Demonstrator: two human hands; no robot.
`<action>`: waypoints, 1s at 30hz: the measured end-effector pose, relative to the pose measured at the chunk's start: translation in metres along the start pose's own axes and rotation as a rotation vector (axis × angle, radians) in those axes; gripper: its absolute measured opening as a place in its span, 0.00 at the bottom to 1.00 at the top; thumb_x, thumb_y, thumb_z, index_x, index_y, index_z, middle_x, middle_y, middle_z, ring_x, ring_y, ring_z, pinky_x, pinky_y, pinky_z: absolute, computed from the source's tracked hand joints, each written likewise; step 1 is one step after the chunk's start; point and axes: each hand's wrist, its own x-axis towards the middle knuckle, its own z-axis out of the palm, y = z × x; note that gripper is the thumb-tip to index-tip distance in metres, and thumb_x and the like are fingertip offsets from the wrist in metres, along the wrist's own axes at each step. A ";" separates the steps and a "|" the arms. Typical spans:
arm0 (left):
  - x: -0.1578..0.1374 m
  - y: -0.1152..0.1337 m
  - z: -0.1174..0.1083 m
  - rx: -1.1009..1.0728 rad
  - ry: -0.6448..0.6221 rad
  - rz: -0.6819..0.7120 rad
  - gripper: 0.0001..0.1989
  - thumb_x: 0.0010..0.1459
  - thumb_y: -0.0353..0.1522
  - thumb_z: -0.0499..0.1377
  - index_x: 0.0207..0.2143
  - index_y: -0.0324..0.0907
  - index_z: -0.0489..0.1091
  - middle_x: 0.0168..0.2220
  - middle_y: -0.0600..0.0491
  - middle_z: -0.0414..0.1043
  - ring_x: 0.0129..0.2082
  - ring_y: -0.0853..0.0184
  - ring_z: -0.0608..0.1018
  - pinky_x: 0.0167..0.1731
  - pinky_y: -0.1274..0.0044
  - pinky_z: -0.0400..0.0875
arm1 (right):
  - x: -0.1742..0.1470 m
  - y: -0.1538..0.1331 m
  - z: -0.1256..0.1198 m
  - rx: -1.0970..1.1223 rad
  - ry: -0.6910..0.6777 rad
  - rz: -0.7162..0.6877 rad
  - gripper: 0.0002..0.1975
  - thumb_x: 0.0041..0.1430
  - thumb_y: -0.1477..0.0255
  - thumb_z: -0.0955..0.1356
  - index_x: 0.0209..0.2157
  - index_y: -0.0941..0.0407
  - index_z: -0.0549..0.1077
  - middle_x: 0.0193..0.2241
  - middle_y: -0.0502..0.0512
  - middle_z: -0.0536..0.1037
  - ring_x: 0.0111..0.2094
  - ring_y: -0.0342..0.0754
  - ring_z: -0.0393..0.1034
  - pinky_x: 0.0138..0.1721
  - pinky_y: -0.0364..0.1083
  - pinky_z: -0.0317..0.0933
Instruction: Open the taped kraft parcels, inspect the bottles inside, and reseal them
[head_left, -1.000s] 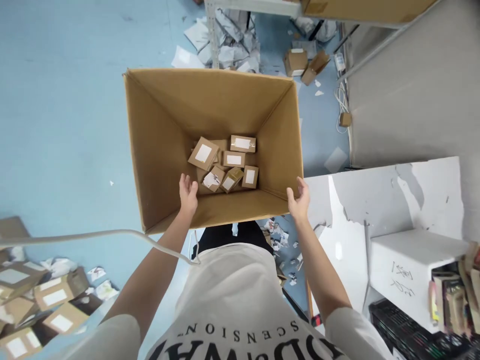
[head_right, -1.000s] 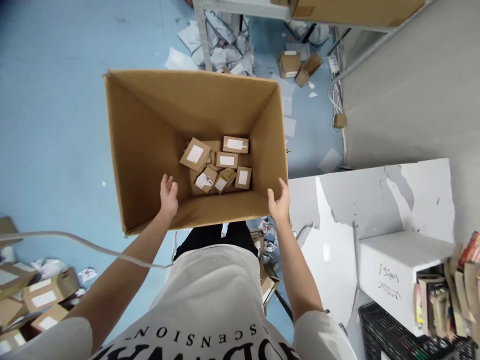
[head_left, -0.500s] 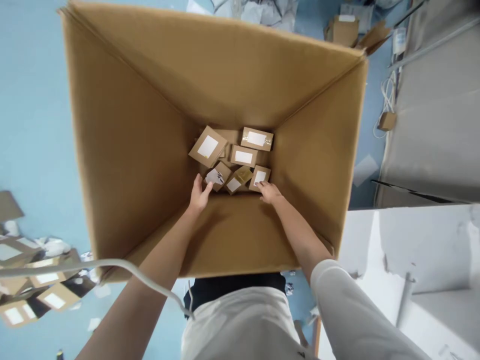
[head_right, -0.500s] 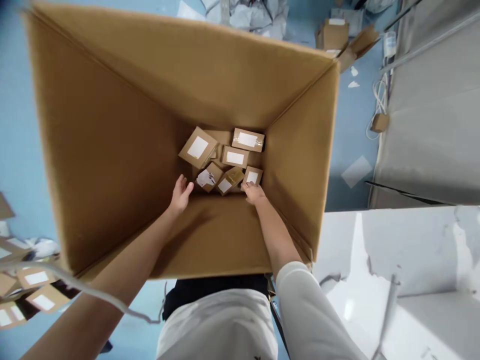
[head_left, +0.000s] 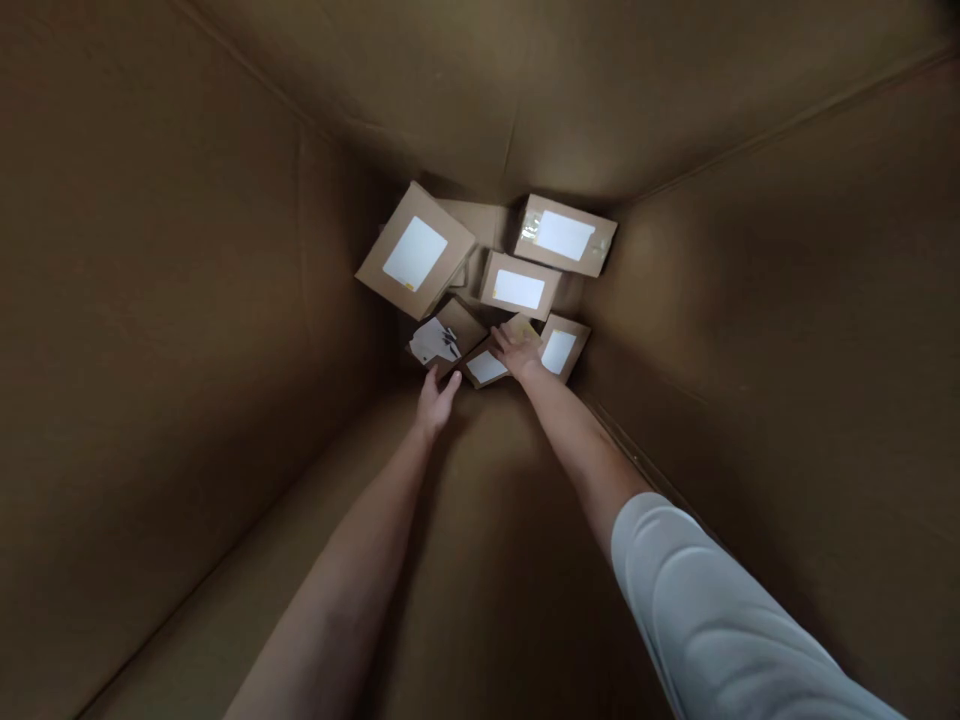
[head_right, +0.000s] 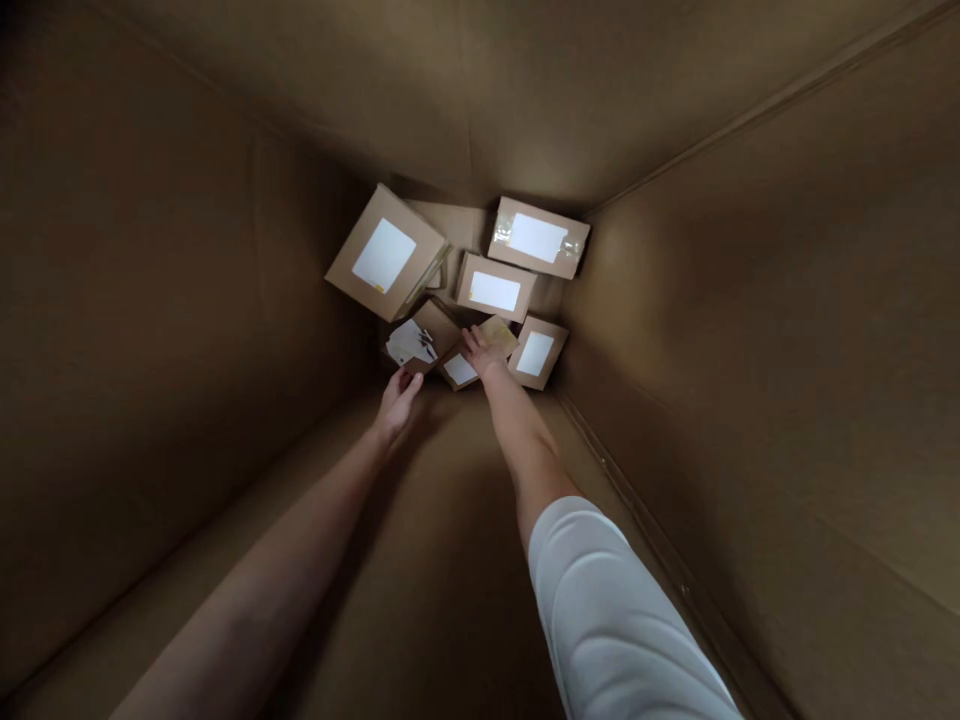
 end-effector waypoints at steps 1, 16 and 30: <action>0.000 -0.008 0.000 -0.004 0.003 -0.030 0.42 0.49 0.51 0.63 0.61 0.41 0.57 0.63 0.41 0.58 0.64 0.54 0.59 0.63 0.65 0.51 | 0.010 0.001 0.006 0.012 -0.011 0.009 0.30 0.59 0.84 0.58 0.60 0.48 0.63 0.69 0.50 0.40 0.69 0.58 0.29 0.61 0.72 0.39; -0.026 -0.031 0.012 -0.063 0.015 -0.181 0.38 0.54 0.47 0.61 0.62 0.41 0.56 0.62 0.40 0.58 0.63 0.55 0.61 0.62 0.66 0.53 | 0.028 0.004 0.047 0.184 0.087 0.106 0.21 0.65 0.72 0.58 0.58 0.52 0.66 0.67 0.60 0.51 0.67 0.71 0.37 0.54 0.81 0.34; -0.025 0.008 -0.010 0.002 0.056 -0.117 0.39 0.49 0.57 0.57 0.57 0.44 0.64 0.64 0.46 0.57 0.66 0.54 0.53 0.65 0.66 0.46 | -0.147 0.038 -0.011 0.390 0.231 0.024 0.33 0.42 0.76 0.73 0.52 0.54 0.62 0.67 0.62 0.36 0.44 0.56 0.73 0.48 0.54 0.66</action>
